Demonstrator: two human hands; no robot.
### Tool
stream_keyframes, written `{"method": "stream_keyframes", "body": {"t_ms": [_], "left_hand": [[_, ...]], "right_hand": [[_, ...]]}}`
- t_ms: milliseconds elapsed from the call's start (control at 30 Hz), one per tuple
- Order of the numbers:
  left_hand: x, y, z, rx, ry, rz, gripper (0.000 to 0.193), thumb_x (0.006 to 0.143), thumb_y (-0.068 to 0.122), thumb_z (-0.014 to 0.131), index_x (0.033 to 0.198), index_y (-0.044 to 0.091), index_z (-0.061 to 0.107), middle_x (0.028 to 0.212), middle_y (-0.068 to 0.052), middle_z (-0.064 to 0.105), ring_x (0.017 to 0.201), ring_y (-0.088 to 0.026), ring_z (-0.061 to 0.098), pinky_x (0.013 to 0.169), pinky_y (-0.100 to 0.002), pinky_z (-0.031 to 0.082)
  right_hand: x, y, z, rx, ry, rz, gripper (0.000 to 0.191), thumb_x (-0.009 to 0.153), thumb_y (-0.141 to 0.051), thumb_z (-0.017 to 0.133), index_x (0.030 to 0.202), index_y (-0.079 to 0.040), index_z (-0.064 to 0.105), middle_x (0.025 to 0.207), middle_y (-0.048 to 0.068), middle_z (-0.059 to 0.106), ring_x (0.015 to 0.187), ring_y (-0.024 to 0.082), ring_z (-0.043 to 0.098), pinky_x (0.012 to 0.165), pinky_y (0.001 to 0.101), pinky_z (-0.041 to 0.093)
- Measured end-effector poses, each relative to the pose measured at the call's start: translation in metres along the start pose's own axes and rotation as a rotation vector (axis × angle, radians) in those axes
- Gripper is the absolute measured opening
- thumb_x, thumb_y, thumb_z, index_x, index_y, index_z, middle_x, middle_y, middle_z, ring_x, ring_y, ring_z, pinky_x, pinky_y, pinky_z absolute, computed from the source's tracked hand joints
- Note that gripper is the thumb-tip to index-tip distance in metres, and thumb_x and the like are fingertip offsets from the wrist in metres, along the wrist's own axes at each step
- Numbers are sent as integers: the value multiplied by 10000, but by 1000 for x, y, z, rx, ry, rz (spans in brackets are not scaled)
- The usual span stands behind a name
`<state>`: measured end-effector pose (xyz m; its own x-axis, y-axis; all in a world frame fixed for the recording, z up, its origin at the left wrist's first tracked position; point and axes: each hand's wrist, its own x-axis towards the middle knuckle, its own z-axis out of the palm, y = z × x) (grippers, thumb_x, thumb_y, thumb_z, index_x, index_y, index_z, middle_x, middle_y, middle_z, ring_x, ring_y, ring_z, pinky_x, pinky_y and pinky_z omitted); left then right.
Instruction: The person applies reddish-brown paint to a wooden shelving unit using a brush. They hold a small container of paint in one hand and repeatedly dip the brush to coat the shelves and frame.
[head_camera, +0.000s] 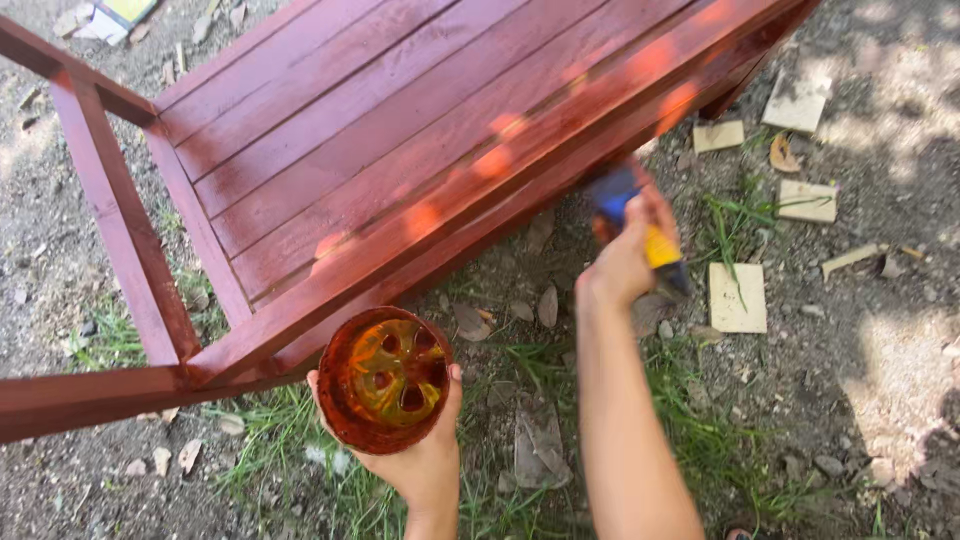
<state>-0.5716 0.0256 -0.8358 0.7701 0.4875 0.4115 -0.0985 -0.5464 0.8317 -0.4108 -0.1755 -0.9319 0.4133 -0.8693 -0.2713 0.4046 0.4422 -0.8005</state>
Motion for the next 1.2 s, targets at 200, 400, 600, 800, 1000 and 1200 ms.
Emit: {"method": "stream_keyframes", "body": {"t_ms": [200, 400, 600, 800, 1000, 1200], "left_hand": [[-1, 14, 25, -115, -16, -49, 1209, 612, 126, 958, 1572, -19, 238, 1571, -175, 349, 1428, -276, 434, 1203, -426, 403], [-8, 18, 27, -53, -35, -27, 1217, 601, 99, 955, 1571, -20, 230, 1552, -164, 371, 1425, -265, 431, 1196, -421, 392], [-7, 19, 25, -102, -41, -45, 1201, 611, 93, 950, 1568, -20, 234, 1574, -160, 359, 1416, -254, 437, 1196, -410, 403], [-5, 26, 31, -99, -51, 9, 1200, 606, 76, 953, 1568, -19, 241, 1566, -159, 355, 1411, -262, 439, 1196, -410, 417], [-3, 35, 38, -140, -117, -60, 1194, 610, 66, 931, 1562, 3, 213, 1559, -161, 334, 1391, -267, 453, 1117, -412, 510], [-12, 49, 55, -123, -153, -26, 1205, 598, 35, 929, 1566, 14, 212, 1513, -175, 370, 1388, -289, 460, 1113, -432, 507]], "right_hand": [[-86, -2, -27, -182, -405, 44, 190, 932, -112, 732, 1102, -27, 727, 1093, 69, 726, 949, 159, 695, 795, 325, 615], [57, 4, -20, -74, -273, -288, 196, 979, -84, 769, 1150, -9, 714, 1116, 65, 705, 1006, 155, 669, 943, 300, 579], [51, -19, 2, -40, -159, -143, 205, 988, -120, 666, 1183, -90, 720, 1162, 47, 750, 867, 122, 692, 643, 230, 567], [-126, 10, -43, -236, -533, 87, 206, 929, -101, 742, 1110, -2, 752, 1097, 97, 760, 971, 133, 685, 860, 290, 551], [13, 1, -20, -39, -261, -60, 164, 968, -107, 716, 1122, -57, 692, 1114, 53, 725, 1009, 143, 675, 927, 301, 571], [151, -68, 28, 154, 18, -208, 203, 971, -97, 698, 1170, -64, 678, 1094, 56, 744, 863, 162, 715, 657, 286, 615]]}}
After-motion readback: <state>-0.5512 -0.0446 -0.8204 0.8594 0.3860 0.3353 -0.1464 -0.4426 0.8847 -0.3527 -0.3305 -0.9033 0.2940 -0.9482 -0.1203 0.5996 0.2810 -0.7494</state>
